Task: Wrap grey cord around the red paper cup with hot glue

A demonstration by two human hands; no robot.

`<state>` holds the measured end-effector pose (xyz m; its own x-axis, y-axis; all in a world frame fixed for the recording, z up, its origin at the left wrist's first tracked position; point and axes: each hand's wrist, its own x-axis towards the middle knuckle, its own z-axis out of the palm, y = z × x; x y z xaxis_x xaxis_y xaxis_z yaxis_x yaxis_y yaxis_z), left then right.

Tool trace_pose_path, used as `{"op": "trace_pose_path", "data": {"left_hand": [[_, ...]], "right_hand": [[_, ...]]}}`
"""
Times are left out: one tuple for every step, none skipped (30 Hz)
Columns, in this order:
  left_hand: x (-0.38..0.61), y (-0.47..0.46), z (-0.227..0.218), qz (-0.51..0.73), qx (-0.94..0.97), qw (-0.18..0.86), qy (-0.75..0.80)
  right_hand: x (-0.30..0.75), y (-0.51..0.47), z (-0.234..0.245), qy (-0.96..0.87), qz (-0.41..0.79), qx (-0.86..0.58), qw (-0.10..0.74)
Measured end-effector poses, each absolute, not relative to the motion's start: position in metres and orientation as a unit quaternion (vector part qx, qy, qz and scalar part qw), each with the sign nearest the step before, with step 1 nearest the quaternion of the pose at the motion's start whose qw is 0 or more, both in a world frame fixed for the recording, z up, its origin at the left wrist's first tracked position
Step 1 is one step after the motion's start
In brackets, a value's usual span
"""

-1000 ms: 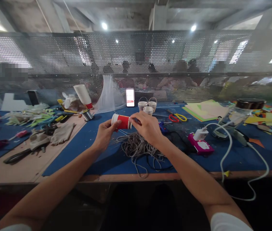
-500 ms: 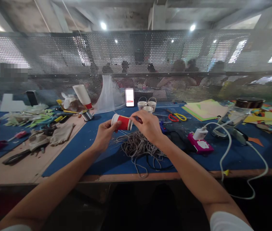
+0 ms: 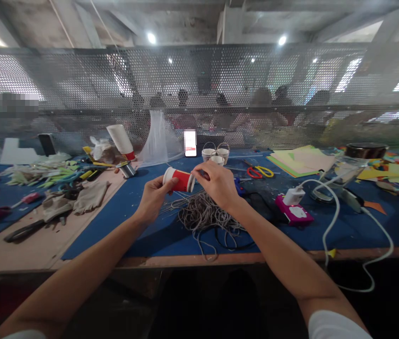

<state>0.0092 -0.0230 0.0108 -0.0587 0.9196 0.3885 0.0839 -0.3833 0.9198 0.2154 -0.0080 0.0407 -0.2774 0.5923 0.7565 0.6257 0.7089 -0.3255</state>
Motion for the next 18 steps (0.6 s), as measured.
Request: {"op": "trace_pose_path", "data": {"left_hand": [[0.0091, -0.0229, 0.0105, 0.588, 0.587, 0.356, 0.428], [0.0090, -0.0229, 0.0103, 0.587, 0.586, 0.358, 0.429], [0.0089, -0.0228, 0.0101, 0.586, 0.586, 0.360, 0.428], [0.0089, -0.0228, 0.0099, 0.586, 0.587, 0.362, 0.425], [0.0088, -0.0227, 0.0097, 0.586, 0.588, 0.364, 0.423], [0.0088, -0.0227, 0.0096, 0.586, 0.588, 0.365, 0.421], [0.0087, -0.0227, 0.0095, 0.585, 0.589, 0.366, 0.420], [0.0087, -0.0227, 0.0095, 0.584, 0.589, 0.367, 0.421], [0.0086, -0.0227, 0.0094, 0.584, 0.588, 0.368, 0.422], [0.0086, -0.0228, 0.0093, 0.583, 0.588, 0.369, 0.423], [0.0085, -0.0228, 0.0093, 0.583, 0.588, 0.370, 0.422], [0.0084, -0.0228, 0.0092, 0.583, 0.589, 0.371, 0.420], [0.0083, -0.0228, 0.0091, 0.583, 0.590, 0.371, 0.418], [0.0082, -0.0228, 0.0091, 0.583, 0.591, 0.370, 0.417], [0.0082, -0.0229, 0.0090, 0.582, 0.592, 0.370, 0.416], [0.0082, -0.0230, 0.0090, 0.583, 0.592, 0.370, 0.415], [0.0083, -0.0231, 0.0091, 0.583, 0.591, 0.371, 0.416], [0.0084, -0.0232, 0.0092, 0.582, 0.590, 0.373, 0.416]], "right_hand": [[0.2154, -0.0080, 0.0404, -0.799, -0.017, -0.382, 0.464], [0.2155, -0.0079, 0.0401, -0.798, -0.016, -0.384, 0.464], [0.2156, -0.0078, 0.0398, -0.798, -0.015, -0.386, 0.463], [0.2157, -0.0077, 0.0396, -0.798, -0.015, -0.387, 0.462], [0.2158, -0.0075, 0.0395, -0.798, -0.015, -0.387, 0.462], [0.2159, -0.0073, 0.0395, -0.798, -0.015, -0.387, 0.462], [0.2159, -0.0070, 0.0395, -0.798, -0.015, -0.386, 0.462], [0.2160, -0.0066, 0.0395, -0.798, -0.015, -0.386, 0.463], [0.2160, -0.0063, 0.0395, -0.799, -0.015, -0.385, 0.462], [0.2160, -0.0060, 0.0394, -0.799, -0.015, -0.385, 0.462], [0.2160, -0.0057, 0.0392, -0.798, -0.016, -0.385, 0.463], [0.2160, -0.0055, 0.0390, -0.798, -0.016, -0.385, 0.463], [0.2160, -0.0054, 0.0388, -0.798, -0.016, -0.384, 0.464], [0.2160, -0.0053, 0.0386, -0.798, -0.016, -0.384, 0.465], [0.2161, -0.0052, 0.0385, -0.798, -0.016, -0.383, 0.465], [0.2160, -0.0051, 0.0384, -0.797, -0.016, -0.383, 0.466], [0.2160, -0.0050, 0.0382, -0.798, -0.016, -0.382, 0.466], [0.2161, -0.0048, 0.0380, -0.798, -0.016, -0.382, 0.466]]}}
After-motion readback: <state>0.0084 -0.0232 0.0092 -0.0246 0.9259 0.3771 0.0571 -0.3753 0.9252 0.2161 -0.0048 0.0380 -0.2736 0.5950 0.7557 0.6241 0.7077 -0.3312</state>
